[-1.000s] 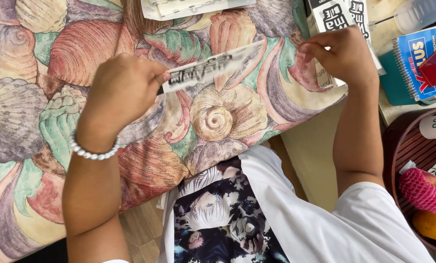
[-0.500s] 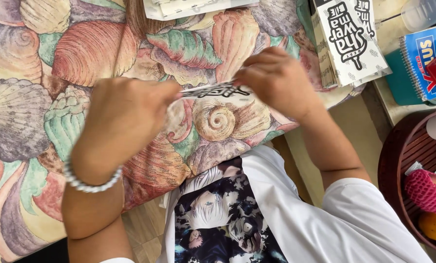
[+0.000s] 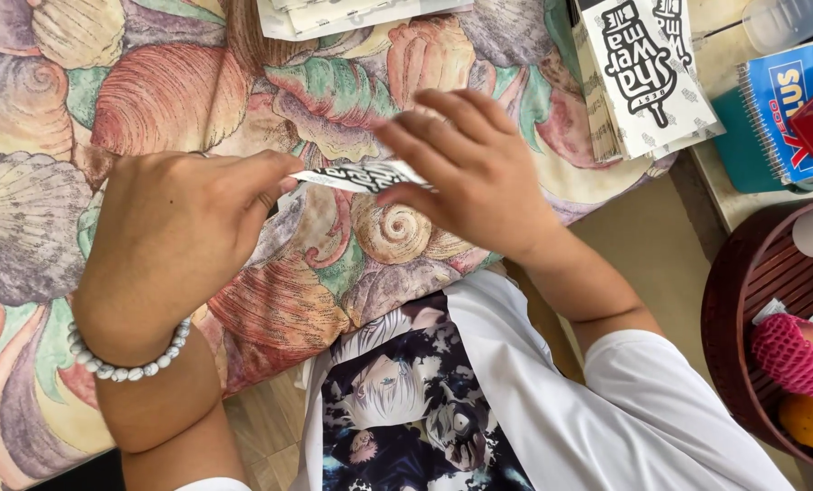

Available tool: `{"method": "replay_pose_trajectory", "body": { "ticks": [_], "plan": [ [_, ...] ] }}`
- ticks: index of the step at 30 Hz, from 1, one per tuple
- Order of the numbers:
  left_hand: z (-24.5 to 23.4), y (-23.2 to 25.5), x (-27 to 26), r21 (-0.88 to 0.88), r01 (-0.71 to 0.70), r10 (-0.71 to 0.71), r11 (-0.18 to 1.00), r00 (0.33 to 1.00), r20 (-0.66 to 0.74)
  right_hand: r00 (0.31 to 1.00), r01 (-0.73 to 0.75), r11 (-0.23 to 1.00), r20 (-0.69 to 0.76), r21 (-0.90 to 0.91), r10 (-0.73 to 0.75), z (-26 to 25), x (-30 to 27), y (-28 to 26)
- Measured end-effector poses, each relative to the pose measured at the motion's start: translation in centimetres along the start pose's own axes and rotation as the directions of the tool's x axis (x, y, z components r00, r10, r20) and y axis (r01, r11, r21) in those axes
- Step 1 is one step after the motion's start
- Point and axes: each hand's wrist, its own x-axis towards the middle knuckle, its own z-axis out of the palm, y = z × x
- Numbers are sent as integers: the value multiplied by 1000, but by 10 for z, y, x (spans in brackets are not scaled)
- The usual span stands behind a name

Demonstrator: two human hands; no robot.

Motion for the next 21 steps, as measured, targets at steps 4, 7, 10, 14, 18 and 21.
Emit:
{"method": "replay_pose_trajectory", "body": {
  "ticks": [4,7,10,14,18,21],
  "plan": [
    [3,-1,-2,54,30,-33,998,998,57,1000,-2,991,-8,137,3,-5,21,-17],
    [1,-1,0,59,21,-26,998,995,91,999,1,981,38,194,-9,6,23,-21],
    [-3,-11,-4,-142,-85,86,986,996,0,995,12,990,98,143,-26,17,17,-20],
    [-5,-31,-22,-123,-29,49,992,985,163,996,59,978,56,198,-72,6,9,-9],
    [-21,-30,-29,-153,90,-38,984,948,315,982,17,939,171,342,-80,-24,-13,24],
    [-31,-39,-49,-292,255,-242,922,967,78,958,-236,862,256,448,129,-33,-68,93]
  ]
}}
